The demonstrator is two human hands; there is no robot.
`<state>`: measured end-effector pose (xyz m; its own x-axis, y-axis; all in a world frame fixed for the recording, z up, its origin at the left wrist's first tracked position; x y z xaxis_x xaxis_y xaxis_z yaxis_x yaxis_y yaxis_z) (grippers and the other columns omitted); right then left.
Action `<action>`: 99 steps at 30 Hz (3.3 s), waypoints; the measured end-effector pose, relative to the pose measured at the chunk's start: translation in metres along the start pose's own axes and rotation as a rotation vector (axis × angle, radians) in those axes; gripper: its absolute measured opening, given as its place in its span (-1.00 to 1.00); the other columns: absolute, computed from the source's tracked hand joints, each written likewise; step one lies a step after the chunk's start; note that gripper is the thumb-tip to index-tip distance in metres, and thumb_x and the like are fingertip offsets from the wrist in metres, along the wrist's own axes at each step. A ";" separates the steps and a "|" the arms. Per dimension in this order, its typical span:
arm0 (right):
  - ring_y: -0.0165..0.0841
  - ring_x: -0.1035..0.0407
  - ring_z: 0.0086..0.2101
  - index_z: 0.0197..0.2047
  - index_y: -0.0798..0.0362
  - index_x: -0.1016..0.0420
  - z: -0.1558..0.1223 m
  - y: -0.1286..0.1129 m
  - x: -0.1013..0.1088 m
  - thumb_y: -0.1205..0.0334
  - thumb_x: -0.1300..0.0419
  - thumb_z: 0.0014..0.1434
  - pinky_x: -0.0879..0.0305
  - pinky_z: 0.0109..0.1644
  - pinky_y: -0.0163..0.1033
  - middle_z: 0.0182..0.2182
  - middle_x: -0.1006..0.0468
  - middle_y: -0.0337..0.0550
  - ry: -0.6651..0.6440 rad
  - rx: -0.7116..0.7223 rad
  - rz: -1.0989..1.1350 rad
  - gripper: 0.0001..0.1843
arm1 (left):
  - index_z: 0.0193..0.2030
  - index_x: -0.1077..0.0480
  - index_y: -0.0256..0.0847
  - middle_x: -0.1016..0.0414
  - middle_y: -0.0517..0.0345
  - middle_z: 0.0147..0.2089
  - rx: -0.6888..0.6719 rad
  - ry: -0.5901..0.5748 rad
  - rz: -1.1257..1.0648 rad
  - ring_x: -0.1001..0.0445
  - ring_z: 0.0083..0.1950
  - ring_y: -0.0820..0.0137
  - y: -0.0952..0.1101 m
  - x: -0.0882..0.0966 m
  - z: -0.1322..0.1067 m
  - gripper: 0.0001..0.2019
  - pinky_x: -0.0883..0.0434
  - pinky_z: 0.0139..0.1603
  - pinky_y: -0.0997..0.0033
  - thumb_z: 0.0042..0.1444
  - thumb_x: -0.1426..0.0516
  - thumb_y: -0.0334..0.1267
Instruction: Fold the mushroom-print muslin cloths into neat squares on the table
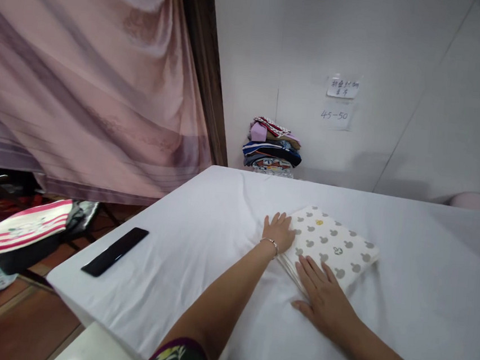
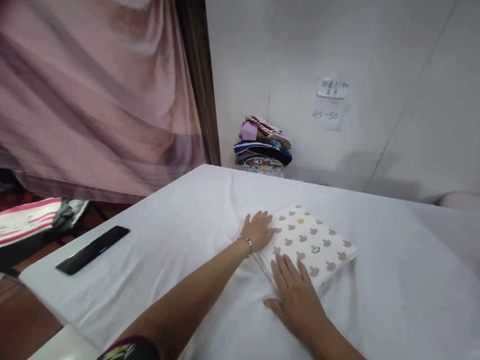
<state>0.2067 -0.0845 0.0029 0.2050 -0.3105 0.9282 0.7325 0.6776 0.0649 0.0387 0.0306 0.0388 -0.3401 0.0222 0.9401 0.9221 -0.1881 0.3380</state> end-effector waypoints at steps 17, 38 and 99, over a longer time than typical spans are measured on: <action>-0.14 0.18 0.24 0.22 0.06 -0.15 0.014 0.071 0.026 -0.14 0.18 0.21 0.17 0.23 0.13 0.25 -0.05 -0.01 -0.170 -0.346 0.056 -0.36 | 0.27 0.02 -0.02 0.11 0.20 0.36 -0.040 0.001 -0.013 0.13 0.34 0.25 -0.005 -0.019 0.000 -0.47 0.17 0.30 0.08 0.19 0.22 0.03; -0.12 0.02 0.20 0.24 0.11 -0.08 0.081 0.157 -0.009 -0.08 0.22 0.19 0.02 0.19 0.05 0.23 -0.11 0.01 -0.303 -0.642 0.088 -0.35 | 0.28 0.04 -0.04 0.10 0.21 0.36 -0.056 0.029 0.060 0.10 0.33 0.25 -0.007 -0.023 -0.003 -0.44 0.05 0.27 0.03 0.17 0.26 0.07; -0.15 -0.43 -0.13 0.31 0.04 0.17 -0.038 0.075 0.040 -0.03 -0.22 -0.06 -0.44 -0.19 -0.18 0.14 -0.26 0.12 0.151 -1.250 1.041 -0.03 | 0.00 -0.29 -0.17 -0.45 0.04 -0.03 0.205 0.003 -0.399 -0.41 -0.02 0.24 0.003 0.005 -0.049 -0.56 -0.32 -0.06 0.35 0.08 0.01 0.05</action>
<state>0.2943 -0.0714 0.0309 0.9217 -0.2006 0.3319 0.2699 -0.2827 -0.9205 0.0310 -0.0175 0.0422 -0.6772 0.0505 0.7340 0.7357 0.0327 0.6765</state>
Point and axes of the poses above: each hand's wrist, its own z-axis towards the middle knuckle, its own x-axis out of the back of the hand, y = z × x, the point moved 1 cm from there along z, towards the middle knuckle
